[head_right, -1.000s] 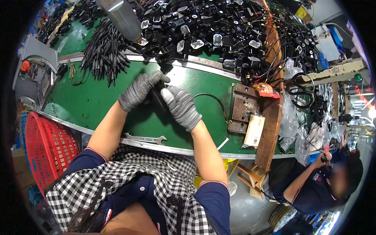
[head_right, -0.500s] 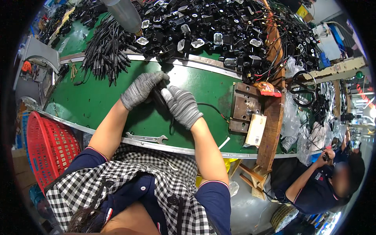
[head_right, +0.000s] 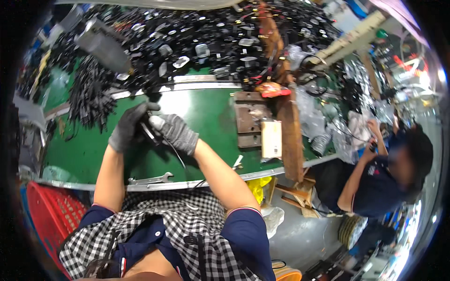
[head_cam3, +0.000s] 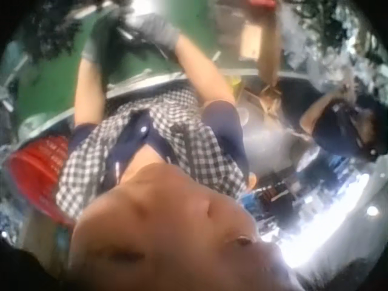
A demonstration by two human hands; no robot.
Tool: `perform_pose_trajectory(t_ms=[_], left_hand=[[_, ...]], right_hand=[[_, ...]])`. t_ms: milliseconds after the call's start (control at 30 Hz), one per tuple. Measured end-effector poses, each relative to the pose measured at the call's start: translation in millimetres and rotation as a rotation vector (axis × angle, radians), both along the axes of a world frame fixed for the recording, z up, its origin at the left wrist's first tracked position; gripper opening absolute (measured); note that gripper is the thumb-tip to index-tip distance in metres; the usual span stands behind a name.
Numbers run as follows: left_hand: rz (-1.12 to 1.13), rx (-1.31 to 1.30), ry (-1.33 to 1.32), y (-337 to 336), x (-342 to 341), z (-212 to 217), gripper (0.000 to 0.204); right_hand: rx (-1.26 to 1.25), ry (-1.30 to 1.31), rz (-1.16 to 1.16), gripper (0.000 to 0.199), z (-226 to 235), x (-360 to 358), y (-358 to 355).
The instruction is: The worker is using an electric screwdriver to assemble small black plastic components at a manual workstation.
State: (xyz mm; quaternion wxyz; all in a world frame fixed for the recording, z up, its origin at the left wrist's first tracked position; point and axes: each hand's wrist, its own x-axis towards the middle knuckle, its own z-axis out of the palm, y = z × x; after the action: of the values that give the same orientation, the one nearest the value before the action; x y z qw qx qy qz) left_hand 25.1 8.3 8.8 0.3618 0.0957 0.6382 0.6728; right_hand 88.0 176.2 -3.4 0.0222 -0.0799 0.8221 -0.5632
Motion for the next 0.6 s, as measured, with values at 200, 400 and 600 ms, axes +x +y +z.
perform_pose_trajectory(t_ms=[200,400,600], left_hand=[[0.243,0.035,0.289,7.6,-4.9,-26.4,0.027],[0.12,-0.083,0.507,7.6,0.8,-26.2,0.027],[0.252,-0.082,0.597,12.2,10.8,-14.8,0.023]], right_hand=[[-0.068,0.369,-0.17,0.043,-44.3,-12.6,-7.1],[0.043,0.231,-0.167,0.041,-45.1,-6.5,-12.6],[-0.623,-0.425,-0.03,0.037,-9.7,1.4,-2.3]])
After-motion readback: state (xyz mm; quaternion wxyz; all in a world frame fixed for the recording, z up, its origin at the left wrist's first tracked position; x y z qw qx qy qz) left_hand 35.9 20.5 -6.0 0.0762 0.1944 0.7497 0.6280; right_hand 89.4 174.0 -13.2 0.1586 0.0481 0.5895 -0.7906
